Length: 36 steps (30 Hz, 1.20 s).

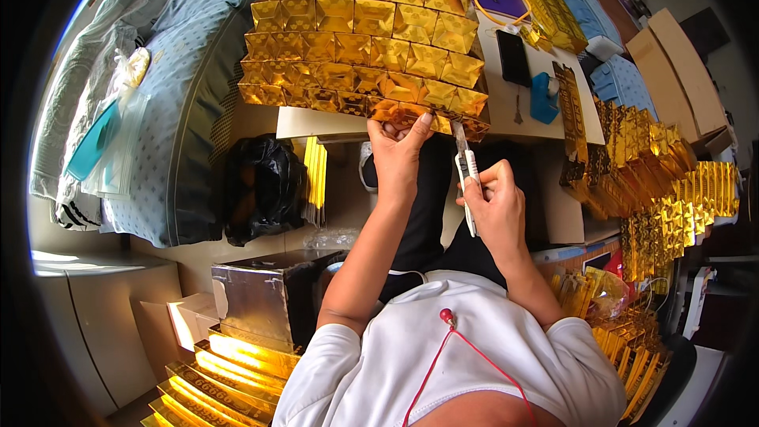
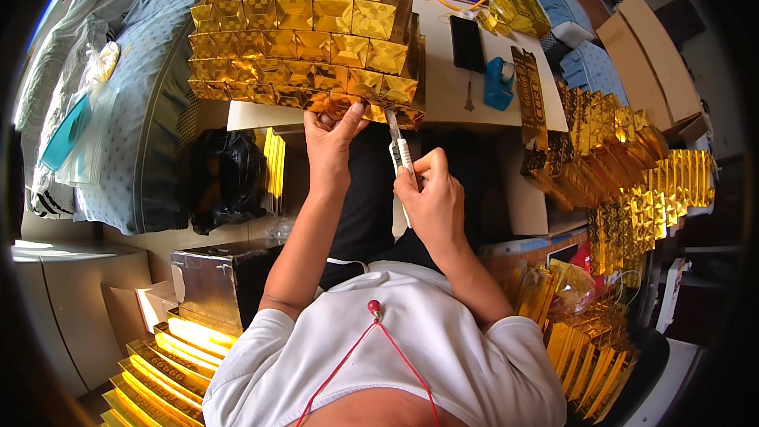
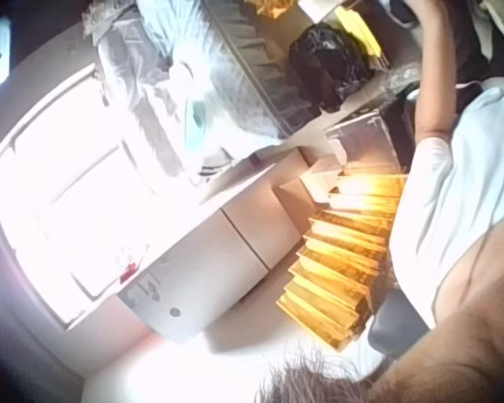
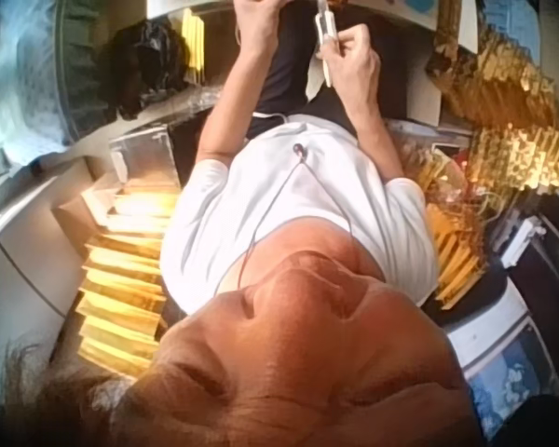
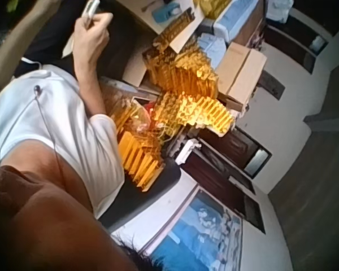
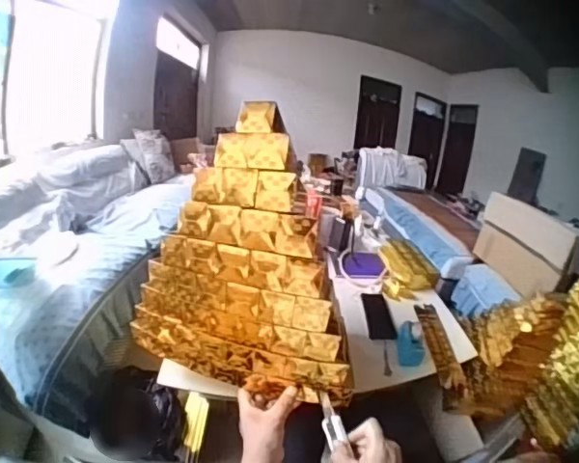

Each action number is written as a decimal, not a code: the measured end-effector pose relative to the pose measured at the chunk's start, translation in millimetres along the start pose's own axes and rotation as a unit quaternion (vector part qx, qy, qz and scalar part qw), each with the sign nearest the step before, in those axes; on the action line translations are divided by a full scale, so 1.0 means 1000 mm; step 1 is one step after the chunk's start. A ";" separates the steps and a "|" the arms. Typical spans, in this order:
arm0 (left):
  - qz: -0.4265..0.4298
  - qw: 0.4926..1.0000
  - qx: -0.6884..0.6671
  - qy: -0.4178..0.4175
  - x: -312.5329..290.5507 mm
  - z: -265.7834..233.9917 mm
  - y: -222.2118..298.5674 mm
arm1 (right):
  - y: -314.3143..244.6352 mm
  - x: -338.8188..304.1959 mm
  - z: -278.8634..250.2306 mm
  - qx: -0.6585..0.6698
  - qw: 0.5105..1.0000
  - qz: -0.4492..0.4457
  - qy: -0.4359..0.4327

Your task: The person assembles a large stack of gold-colored paper structures by folding and taping them together. They use a utility knife to trim the edges of the stack and then fold smaller individual gold packets.

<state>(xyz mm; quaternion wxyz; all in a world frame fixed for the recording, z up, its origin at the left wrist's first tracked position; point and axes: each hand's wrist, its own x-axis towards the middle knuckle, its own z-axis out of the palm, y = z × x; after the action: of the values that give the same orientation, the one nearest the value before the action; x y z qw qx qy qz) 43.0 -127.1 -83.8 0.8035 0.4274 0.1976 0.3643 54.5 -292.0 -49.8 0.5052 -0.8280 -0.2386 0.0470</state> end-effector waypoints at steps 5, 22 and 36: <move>-0.007 1.000 -0.003 -0.001 0.000 -0.003 -0.004 | 0.000 -0.003 0.001 0.065 0.997 0.034 -0.032; 0.047 0.998 0.018 0.034 -0.004 0.006 -0.015 | 0.000 -0.006 -0.018 0.119 0.985 0.037 -0.119; 0.077 0.996 0.001 0.052 -0.007 0.012 -0.018 | -0.003 0.005 -0.026 0.021 0.996 -0.019 -0.086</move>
<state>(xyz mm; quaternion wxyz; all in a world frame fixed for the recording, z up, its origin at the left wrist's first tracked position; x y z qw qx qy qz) 53.4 -145.4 -91.7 0.7611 0.4229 0.2061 0.4465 65.8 -309.9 -33.4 0.5008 -0.8056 -0.2956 0.1134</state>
